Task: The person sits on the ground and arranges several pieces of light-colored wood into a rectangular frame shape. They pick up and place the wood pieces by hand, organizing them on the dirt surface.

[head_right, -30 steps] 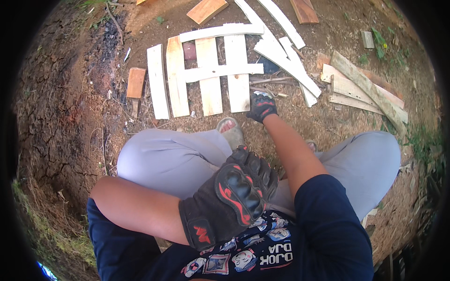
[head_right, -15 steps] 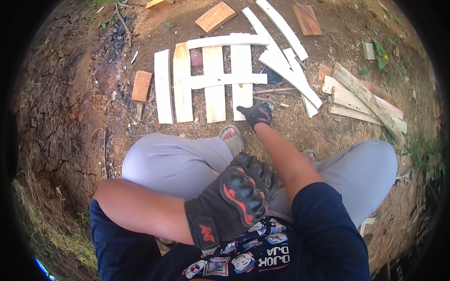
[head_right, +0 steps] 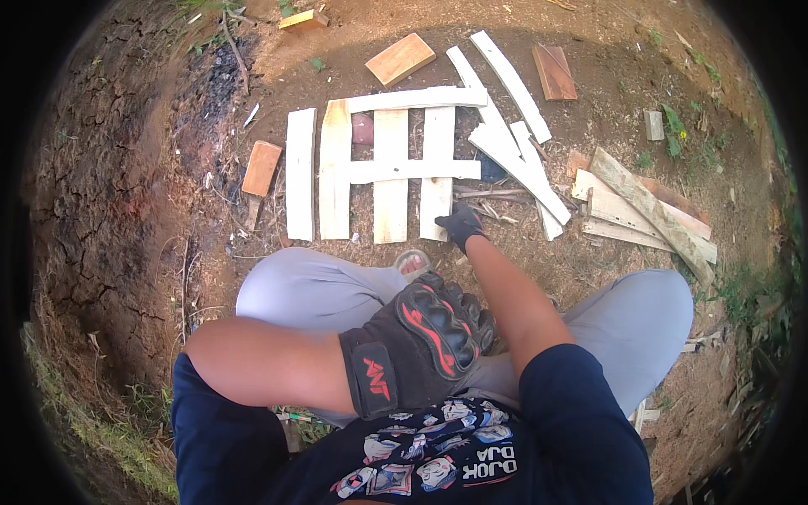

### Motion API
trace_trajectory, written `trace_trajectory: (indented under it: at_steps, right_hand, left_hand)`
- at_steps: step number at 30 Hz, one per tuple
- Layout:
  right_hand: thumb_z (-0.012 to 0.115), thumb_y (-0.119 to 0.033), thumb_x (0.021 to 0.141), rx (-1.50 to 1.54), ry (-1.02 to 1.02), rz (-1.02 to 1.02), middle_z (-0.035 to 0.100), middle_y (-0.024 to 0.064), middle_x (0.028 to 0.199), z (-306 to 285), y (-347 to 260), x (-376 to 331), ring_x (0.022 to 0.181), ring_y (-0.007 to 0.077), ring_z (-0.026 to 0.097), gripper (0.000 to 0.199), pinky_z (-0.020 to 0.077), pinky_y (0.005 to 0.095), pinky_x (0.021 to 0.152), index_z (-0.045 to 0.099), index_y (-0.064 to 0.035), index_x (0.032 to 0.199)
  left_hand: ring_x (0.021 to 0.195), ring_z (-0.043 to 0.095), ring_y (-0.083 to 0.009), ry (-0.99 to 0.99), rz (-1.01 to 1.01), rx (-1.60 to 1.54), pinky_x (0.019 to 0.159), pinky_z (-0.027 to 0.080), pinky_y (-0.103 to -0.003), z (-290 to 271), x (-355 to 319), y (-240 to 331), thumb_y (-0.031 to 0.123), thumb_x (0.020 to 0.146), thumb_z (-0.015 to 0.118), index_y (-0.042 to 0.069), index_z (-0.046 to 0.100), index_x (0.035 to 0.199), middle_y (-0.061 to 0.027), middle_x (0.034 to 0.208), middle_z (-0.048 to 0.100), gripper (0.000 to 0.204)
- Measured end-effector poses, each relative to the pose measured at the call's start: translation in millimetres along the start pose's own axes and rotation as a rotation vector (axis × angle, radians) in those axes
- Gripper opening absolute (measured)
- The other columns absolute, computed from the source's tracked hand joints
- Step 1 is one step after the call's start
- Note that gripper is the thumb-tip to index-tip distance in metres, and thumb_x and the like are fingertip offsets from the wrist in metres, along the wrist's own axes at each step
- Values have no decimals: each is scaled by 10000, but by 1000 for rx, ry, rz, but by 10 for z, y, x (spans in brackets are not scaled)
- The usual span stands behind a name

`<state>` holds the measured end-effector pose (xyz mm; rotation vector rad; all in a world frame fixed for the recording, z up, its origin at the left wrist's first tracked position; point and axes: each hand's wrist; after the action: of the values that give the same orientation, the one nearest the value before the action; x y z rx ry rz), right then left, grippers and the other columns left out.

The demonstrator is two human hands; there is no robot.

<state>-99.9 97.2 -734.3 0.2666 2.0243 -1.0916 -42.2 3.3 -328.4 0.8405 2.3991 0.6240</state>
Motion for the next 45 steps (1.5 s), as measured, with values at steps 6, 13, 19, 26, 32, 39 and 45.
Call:
trace_trajectory:
  at_steps: [6, 13, 19, 26, 32, 39, 45]
  right_hand:
    - [856, -408, 824, -809, 215, -203, 728, 184, 1326, -374, 264, 289, 1217, 369, 684, 653, 518, 521, 1053, 698, -88, 1371]
    - [788, -290, 871, -926, 608, -922, 681, 114, 1276, -324, -871, 460, 1212, 328, 637, 538, 505, 502, 1017, 659, -96, 1357]
    - [655, -172, 906, -939, 400, -983, 711, 100, 1202, -302, -1036, 734, 1128, 316, 676, 385, 537, 476, 959, 698, -107, 1284]
    - [754, -236, 914, -972, 598, -890, 661, 134, 1407, -960, -1644, 1465, 1275, 351, 637, 561, 508, 520, 1060, 620, -126, 1448]
    - [779, -214, 901, -943, 480, -827, 686, 178, 1380, -1236, -1687, 1805, 1280, 379, 651, 584, 507, 505, 1099, 607, -113, 1451]
    - [835, -379, 880, -384, 751, -399, 661, 239, 1422, -1556, -1070, 814, 1309, 429, 635, 772, 500, 505, 1108, 554, -55, 1522]
    - [786, -406, 913, -30, 871, 58, 664, 222, 1431, -1631, 196, 673, 1315, 406, 648, 716, 492, 507, 1111, 569, -16, 1474]
  left_hand:
    - [779, 666, -235, 70, -12, -56, 711, 526, -381, -109, -55, -69, 293, 980, 655, 41, 737, 988, -102, 908, 717, 265]
    - [782, 664, -231, 125, -101, -151, 709, 525, -374, -100, -201, -12, 294, 993, 652, 40, 735, 993, -100, 913, 716, 267]
    - [785, 663, -227, 143, -186, -235, 707, 525, -368, -140, -248, -138, 294, 1004, 649, 39, 733, 997, -99, 916, 715, 269]
    - [787, 661, -223, 193, -282, -319, 706, 524, -361, -197, -286, -116, 295, 1016, 646, 37, 731, 1002, -97, 921, 714, 272]
    - [790, 660, -219, 231, -331, -365, 704, 523, -355, -257, -275, -137, 296, 1027, 643, 36, 729, 1006, -95, 925, 713, 274]
    - [793, 658, -215, 273, -436, -363, 703, 522, -348, -395, -297, -161, 296, 1040, 640, 34, 727, 1011, -93, 929, 712, 277]
    - [795, 657, -212, 284, -499, -361, 701, 521, -342, -460, -287, -143, 297, 1051, 638, 33, 725, 1015, -92, 933, 711, 280]
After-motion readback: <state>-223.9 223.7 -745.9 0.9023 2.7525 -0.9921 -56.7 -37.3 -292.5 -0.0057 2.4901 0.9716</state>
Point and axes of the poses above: each hand's wrist, its own x-axis towards the middle knuckle, its own z-axis out of the palm, y = z × x
